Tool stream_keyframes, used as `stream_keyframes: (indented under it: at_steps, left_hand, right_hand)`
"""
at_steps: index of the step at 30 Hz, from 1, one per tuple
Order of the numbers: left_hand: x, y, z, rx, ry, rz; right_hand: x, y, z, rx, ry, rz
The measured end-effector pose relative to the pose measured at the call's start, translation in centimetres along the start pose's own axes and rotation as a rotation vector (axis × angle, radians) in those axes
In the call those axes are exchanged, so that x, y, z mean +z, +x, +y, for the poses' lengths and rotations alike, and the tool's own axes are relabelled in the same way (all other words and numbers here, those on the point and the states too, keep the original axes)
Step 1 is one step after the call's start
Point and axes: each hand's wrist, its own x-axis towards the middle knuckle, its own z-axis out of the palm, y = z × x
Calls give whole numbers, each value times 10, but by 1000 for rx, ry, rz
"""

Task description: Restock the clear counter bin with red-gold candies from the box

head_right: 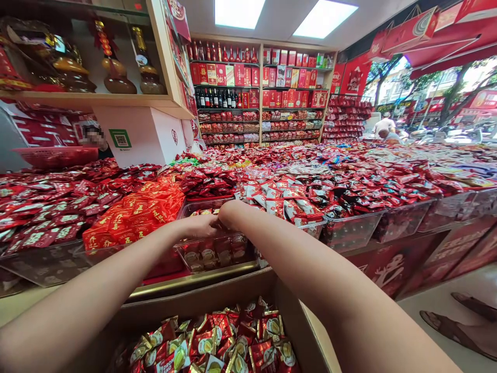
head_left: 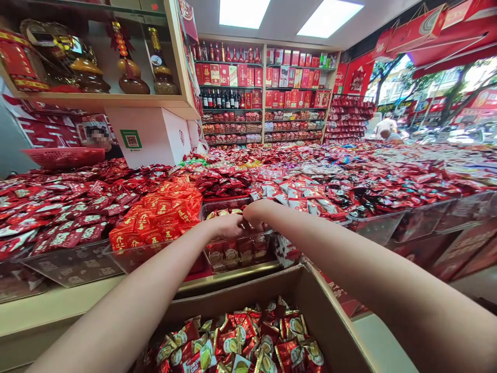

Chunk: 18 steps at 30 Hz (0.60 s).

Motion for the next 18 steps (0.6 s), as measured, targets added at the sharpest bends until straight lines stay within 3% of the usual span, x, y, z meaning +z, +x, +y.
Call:
stream_keyframes:
  at_steps: [9,14,18]
  left_hand:
    - [-7,16,-6,-43,207,-155]
    - [-6,20,-1,-39,249,-214]
    - [-7,19,-4,-38,231,-241]
  right_hand:
    - [0,11,12,-23,29,95]
    - [4,7,13,-45,68,85]
    - [6,8,18,-97,91,157]
